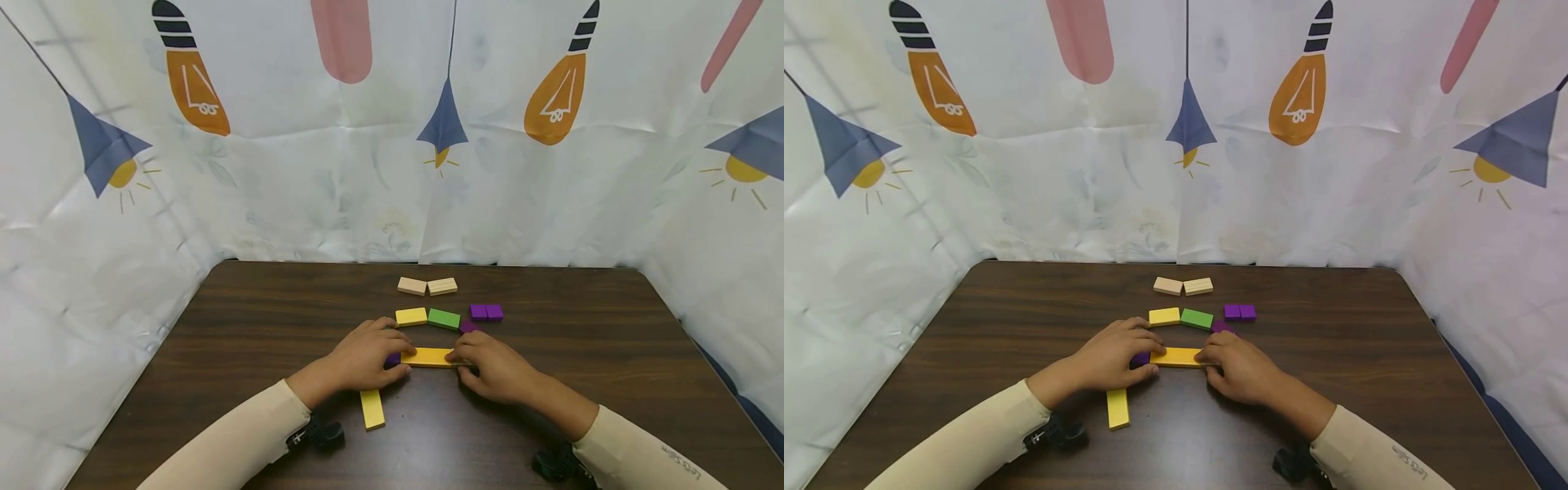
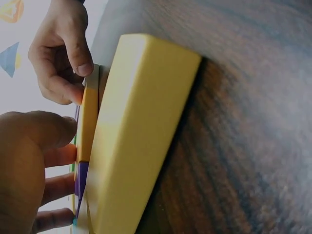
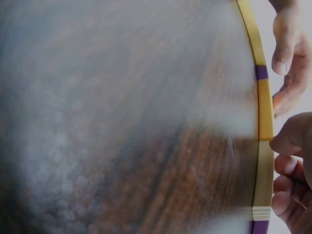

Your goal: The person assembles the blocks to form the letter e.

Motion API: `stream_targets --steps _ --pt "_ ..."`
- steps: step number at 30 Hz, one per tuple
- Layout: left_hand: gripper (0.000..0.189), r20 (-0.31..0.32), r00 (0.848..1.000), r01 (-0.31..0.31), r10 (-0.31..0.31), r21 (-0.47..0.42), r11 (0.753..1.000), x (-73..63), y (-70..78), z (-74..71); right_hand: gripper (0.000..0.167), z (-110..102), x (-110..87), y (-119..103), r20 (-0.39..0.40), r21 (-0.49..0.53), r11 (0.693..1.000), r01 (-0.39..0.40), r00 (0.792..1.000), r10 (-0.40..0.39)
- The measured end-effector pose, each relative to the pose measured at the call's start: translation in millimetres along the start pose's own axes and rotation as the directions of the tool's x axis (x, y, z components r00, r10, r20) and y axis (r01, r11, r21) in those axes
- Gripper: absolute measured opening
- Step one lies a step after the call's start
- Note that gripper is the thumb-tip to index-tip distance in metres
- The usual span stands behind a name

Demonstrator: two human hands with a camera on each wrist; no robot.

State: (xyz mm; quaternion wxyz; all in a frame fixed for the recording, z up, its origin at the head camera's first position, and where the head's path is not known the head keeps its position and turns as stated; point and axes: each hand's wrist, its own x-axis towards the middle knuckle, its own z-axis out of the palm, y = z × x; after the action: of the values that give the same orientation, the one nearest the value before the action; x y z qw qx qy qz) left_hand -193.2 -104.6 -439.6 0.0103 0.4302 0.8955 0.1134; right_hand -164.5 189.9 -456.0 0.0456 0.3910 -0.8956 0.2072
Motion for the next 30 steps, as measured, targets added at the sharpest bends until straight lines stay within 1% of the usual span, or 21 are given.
stream_targets --steps 3,6,13,19,25,30 --pt "0.032 0.020 1.000 0.020 -0.020 -0.011 1.000 -1.4 0.3 -0.7 0.020 -0.1 0.7 -0.3 -0.007 -0.007 1.000 0.013 1.000 -0.013" --pt "0.033 0.035 0.999 0.031 -0.030 -0.015 0.999 -2.3 0.2 -1.7 0.021 -1.7 1.4 -1.3 0.005 -0.004 1.000 0.009 1.000 -0.009" --pt "0.034 0.043 0.999 0.019 -0.018 -0.028 0.999 -2.9 -1.5 -2.8 0.022 -9.7 3.3 -4.7 0.094 0.016 0.999 -0.040 0.995 0.038" --pt "0.035 0.050 0.998 0.024 -0.023 -0.029 0.999 -3.5 -0.9 -3.5 0.022 -14.7 5.4 -6.3 0.145 0.005 0.999 -0.049 0.988 0.047" --pt "0.035 0.059 0.998 0.032 -0.031 -0.024 0.999 -3.3 -0.6 -3.8 0.023 -17.1 7.3 -8.1 0.162 0.004 0.999 -0.037 0.986 0.036" --pt "0.035 0.069 0.997 0.021 -0.020 -0.014 1.000 -2.3 -0.5 -4.7 0.023 -17.3 8.0 -8.7 0.160 0.005 1.000 -0.027 0.987 0.026"
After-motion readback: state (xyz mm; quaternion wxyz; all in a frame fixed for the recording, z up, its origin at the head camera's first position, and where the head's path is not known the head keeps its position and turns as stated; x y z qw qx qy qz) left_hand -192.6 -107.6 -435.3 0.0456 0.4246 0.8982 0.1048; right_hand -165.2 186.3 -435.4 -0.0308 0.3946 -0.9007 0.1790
